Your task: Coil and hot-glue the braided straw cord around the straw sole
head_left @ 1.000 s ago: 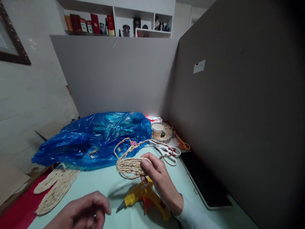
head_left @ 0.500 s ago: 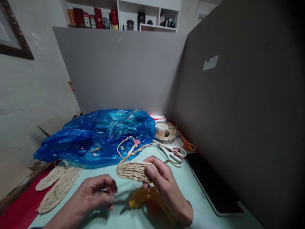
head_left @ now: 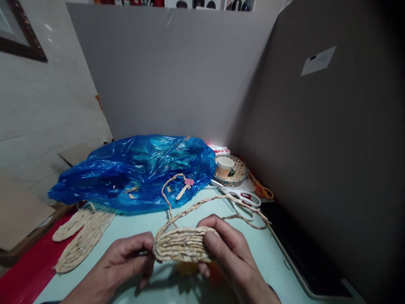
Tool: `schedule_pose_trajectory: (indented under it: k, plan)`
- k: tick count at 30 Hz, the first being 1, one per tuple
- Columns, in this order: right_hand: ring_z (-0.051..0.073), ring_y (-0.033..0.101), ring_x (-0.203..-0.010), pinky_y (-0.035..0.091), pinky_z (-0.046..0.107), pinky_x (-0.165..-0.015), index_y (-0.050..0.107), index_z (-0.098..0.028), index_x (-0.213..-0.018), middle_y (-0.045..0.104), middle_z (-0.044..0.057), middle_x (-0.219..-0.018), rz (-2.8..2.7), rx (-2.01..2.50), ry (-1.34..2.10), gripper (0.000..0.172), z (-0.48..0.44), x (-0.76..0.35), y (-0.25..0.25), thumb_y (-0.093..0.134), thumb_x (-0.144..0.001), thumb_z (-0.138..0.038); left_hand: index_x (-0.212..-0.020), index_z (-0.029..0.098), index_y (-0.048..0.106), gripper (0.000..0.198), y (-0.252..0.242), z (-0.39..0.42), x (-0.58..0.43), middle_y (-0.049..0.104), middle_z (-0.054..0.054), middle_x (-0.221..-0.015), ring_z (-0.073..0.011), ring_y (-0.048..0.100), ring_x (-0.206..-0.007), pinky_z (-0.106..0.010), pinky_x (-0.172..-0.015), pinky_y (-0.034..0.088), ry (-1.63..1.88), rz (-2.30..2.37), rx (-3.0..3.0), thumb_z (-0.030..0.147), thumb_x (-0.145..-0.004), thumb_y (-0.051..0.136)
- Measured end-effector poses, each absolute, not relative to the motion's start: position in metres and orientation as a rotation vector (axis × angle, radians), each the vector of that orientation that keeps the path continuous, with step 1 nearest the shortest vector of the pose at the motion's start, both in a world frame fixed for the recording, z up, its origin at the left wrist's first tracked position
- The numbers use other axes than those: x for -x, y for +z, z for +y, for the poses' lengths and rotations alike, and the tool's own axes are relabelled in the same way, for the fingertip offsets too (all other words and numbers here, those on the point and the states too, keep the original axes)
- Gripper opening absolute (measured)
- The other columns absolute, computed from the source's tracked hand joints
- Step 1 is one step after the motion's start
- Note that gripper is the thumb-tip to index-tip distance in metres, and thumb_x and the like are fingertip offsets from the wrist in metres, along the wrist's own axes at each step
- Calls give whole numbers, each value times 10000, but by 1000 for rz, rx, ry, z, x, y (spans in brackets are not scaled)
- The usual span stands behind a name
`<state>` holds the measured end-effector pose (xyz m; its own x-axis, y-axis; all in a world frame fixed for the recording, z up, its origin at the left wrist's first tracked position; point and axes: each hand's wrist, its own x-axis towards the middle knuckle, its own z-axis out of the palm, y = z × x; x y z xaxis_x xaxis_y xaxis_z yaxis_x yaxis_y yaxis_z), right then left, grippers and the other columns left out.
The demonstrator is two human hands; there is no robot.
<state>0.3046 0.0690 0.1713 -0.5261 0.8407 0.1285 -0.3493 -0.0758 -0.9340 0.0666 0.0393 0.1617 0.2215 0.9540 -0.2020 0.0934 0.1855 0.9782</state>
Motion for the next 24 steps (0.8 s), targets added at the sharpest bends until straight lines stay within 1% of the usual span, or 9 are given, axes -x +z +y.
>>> schedule_pose_trajectory:
  k: [4,6,9,12,15,17,20,24]
  plan:
    - [109,479,-558,384,226,-532,624,-232,-923,581,-20,-684,-1315,618,1727,284,71,-304,169,593,-946,-514,-797,169,668,454,156,40,-63,568,13,-567,-130,527,-463,-262,-512,402,798,1233,-1194,620,-754,703]
    - [109,485,-561,388,223,-529,614,-226,-914,573,-23,-684,-1312,646,1717,292,71,-303,169,587,-949,-515,-822,163,681,479,153,41,-61,555,18,-554,-126,523,-456,-257,-506,393,829,1251,-1169,636,-751,702]
    - [100,494,-579,384,209,-528,595,-212,-916,568,-26,-704,-1322,719,1700,293,70,-303,172,566,-969,-499,-836,173,686,447,151,43,-59,495,49,-536,-92,446,-451,-220,-472,329,949,1265,-1125,612,-757,715]
    - [92,473,-565,367,203,-520,576,-208,-913,545,-39,-666,-1338,765,1676,284,69,-303,176,543,-987,-480,-831,190,668,375,152,42,-59,431,71,-556,-72,352,-482,-188,-461,269,1061,1301,-1111,561,-794,712]
    - [94,469,-564,362,211,-517,560,-210,-883,534,-39,-676,-1365,796,1665,284,68,-303,180,547,-985,-475,-796,195,643,347,154,38,-60,392,84,-541,-60,329,-456,-177,-444,243,1110,1360,-1158,536,-854,658]
    - [95,474,-573,359,215,-519,557,-209,-873,535,-36,-698,-1382,812,1652,285,69,-302,181,548,-984,-471,-792,203,625,341,155,35,-60,393,92,-509,-55,325,-413,-174,-417,237,1117,1384,-1166,533,-876,632]
    - [97,466,-561,346,221,-508,560,-203,-874,526,-40,-675,-1414,840,1623,280,71,-301,179,534,-993,-455,-799,216,612,348,155,33,-60,391,100,-479,-63,295,-386,-173,-376,265,1133,1398,-1150,554,-879,612]
    - [103,478,-600,371,227,-546,545,-203,-880,524,-35,-710,-1419,842,1653,296,70,-300,175,507,-1004,-470,-758,212,605,405,158,32,-60,355,100,-453,-76,295,-383,-179,-371,280,1105,1488,-1295,591,-893,555]
